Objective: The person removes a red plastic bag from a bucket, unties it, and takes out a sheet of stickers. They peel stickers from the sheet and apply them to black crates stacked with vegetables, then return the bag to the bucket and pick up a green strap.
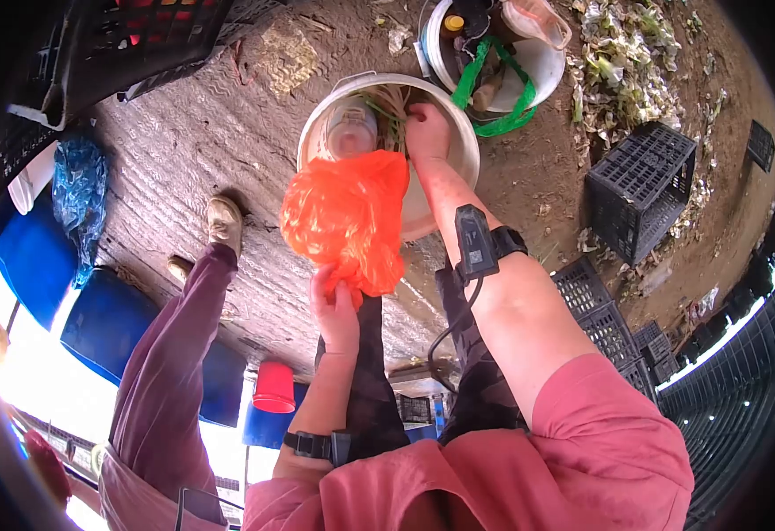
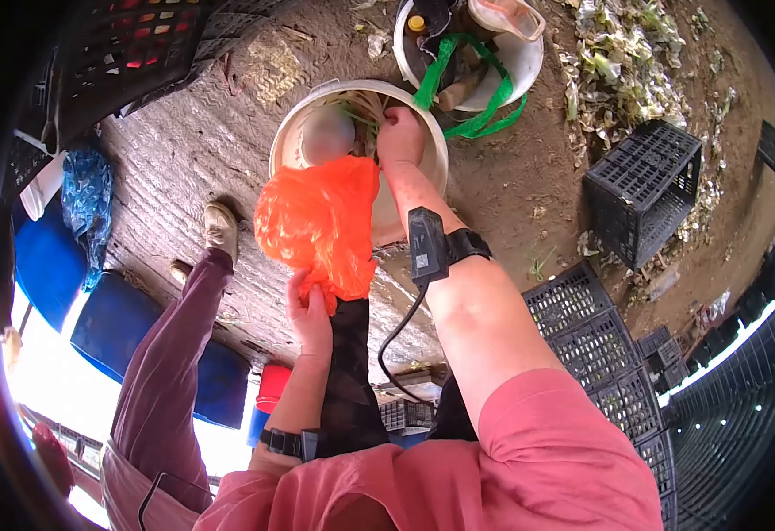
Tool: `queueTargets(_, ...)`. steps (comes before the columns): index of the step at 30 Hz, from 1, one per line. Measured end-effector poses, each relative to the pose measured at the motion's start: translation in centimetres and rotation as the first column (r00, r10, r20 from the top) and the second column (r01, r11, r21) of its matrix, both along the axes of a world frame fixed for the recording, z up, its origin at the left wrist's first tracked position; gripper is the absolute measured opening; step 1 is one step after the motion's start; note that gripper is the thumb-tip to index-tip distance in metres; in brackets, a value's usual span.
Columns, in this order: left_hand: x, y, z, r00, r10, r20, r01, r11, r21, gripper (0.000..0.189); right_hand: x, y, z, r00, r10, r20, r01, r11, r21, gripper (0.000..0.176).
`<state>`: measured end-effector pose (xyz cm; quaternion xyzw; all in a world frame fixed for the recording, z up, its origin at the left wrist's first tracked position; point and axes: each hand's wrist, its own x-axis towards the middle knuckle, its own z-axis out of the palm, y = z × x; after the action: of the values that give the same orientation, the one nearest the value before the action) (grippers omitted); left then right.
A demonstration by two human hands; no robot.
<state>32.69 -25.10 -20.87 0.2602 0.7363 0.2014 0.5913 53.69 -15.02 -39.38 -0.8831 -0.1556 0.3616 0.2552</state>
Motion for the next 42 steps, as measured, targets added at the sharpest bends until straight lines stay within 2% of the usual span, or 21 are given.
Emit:
queueTargets(2, -0.1, -0.2, 0.3, 0.999, -0.013, -0.036, 0.012, 1.000, -0.011, 0.028, -0.7, 1.0, 0.0, 0.999, 0.032, -0.010, -0.032, 0.999, 0.007, 0.023)
queueTargets(4, 0.2, -0.2, 0.7, 0.996, -0.036, -0.078, 0.034, 0.999, -0.027, 0.028, -1.1, 1.5, -1.2, 0.981, 0.093, -0.171, -0.098, 0.995, -0.017, 0.026)
queueTargets(9, 0.8, -0.1, 0.6, 0.994, -0.015, -0.106, 0.015, 1.000, 0.000, 0.026, -1.8, 2.2, -4.0, 0.978, 0.035, -0.206, -0.028, 0.999, 0.039, 0.033)
queueTargets(12, 1.3, 0.6, 1.2, 0.993, -0.021, -0.116, 0.022, 1.000, 0.007, 0.027, -1.0, 2.0, -3.0, 0.948, 0.105, -0.300, -0.055, 0.984, 0.172, 0.036)
queueTargets(14, 1.5, 0.6, 1.8, 0.992, -0.018, -0.126, 0.016, 1.000, -0.011, 0.028, -0.8, 2.5, 1.5, 0.988, 0.101, -0.120, -0.116, 0.985, -0.130, 0.041)
queueTargets(15, 1.5, 0.6, 1.8, 0.993, -0.007, -0.114, 0.008, 1.000, 0.003, 0.028, -0.4, 2.4, 3.4, 0.974, 0.120, -0.192, -0.145, 0.982, -0.121, 0.049)
queueTargets(22, 2.9, 1.3, 1.5, 0.988, -0.053, -0.142, 0.066, 0.994, 0.092, 0.027, 0.3, 2.3, 16.5, 0.956, 0.241, -0.166, -0.238, 0.971, 0.034, 0.028)
queueTargets(25, 3.1, 1.5, 1.1, 0.989, -0.082, -0.119, 0.098, 0.986, 0.136, 0.027, -0.2, 0.8, 18.8, 0.939, 0.325, 0.107, -0.341, 0.856, 0.388, 0.029)
queueTargets(27, 3.5, 1.8, 1.0, 0.986, -0.123, -0.108, 0.138, 0.980, 0.140, 0.027, -0.2, 0.1, 17.0, 0.922, 0.334, 0.195, -0.385, 0.847, 0.367, 0.030)
queueTargets(28, 4.0, 2.3, 1.0, 0.935, -0.313, -0.164, 0.342, 0.919, 0.195, 0.027, -0.3, -0.5, 15.6, 0.895, 0.350, 0.277, -0.432, 0.837, 0.336, 0.030)
queueTargets(29, 4.7, 2.9, 1.0, 0.844, -0.486, -0.226, 0.532, 0.813, 0.238, 0.027, 0.0, -1.2, 14.0, 0.888, 0.402, 0.223, -0.455, 0.838, 0.301, 0.035)
queueTargets(30, 5.6, 3.8, 1.0, 0.839, -0.498, -0.217, 0.541, 0.805, 0.243, 0.027, 0.5, -1.3, 14.1, 0.891, 0.390, 0.232, -0.446, 0.844, 0.297, 0.035)
queueTargets(32, 7.5, 5.7, 0.9, 0.602, -0.700, -0.384, 0.798, 0.506, 0.327, 0.029, 1.5, -1.7, 14.9, 0.890, 0.429, 0.156, -0.455, 0.852, 0.257, 0.045)
queueTargets(34, 9.3, 7.3, -0.6, 0.516, -0.743, -0.426, 0.855, 0.417, 0.308, 0.030, 4.0, -2.2, 17.7, 0.895, 0.419, 0.153, -0.445, 0.865, 0.234, 0.042)
queueTargets(35, 10.3, 8.2, -1.8, 0.433, -0.764, -0.477, 0.899, 0.332, 0.284, 0.031, 5.3, -2.8, 18.4, 0.945, 0.287, 0.156, -0.325, 0.879, 0.350, 0.036)
queueTargets(36, 11.2, 9.0, -3.3, 0.434, -0.768, -0.471, 0.898, 0.325, 0.296, 0.031, 6.6, -3.6, 18.6, 0.978, 0.153, 0.144, -0.203, 0.863, 0.462, 0.030)
queueTargets(37, 11.9, 9.4, -5.2, 0.321, -0.824, -0.468, 0.947, 0.262, 0.187, 0.030, 7.9, -4.6, 18.1, 0.999, 0.029, 0.020, -0.034, 0.919, 0.393, 0.024)
queueTargets(39, 11.9, 10.1, -9.9, 0.095, -0.897, -0.432, 0.995, 0.104, 0.004, 0.035, 10.1, -7.4, 13.2, 0.975, -0.216, -0.058, 0.222, 0.898, 0.381, 0.023)
queueTargets(40, 12.2, 10.4, -11.6, 0.093, -0.894, -0.439, 0.995, 0.099, 0.011, 0.035, 11.3, -8.9, 10.0, 0.972, -0.234, -0.019, 0.227, 0.918, 0.326, 0.023)
queueTargets(41, 12.5, 10.8, -12.9, -0.025, -0.930, -0.367, 0.992, 0.023, -0.127, 0.038, 12.4, -9.9, 7.3, 0.979, -0.195, -0.063, 0.201, 0.973, 0.113, 0.034)
queueTargets(42, 13.1, 11.7, -13.2, -0.132, -0.950, -0.283, 0.965, -0.057, -0.257, 0.042, 13.0, -8.9, 6.5, 0.979, -0.195, -0.065, 0.202, 0.971, 0.129, 0.034)
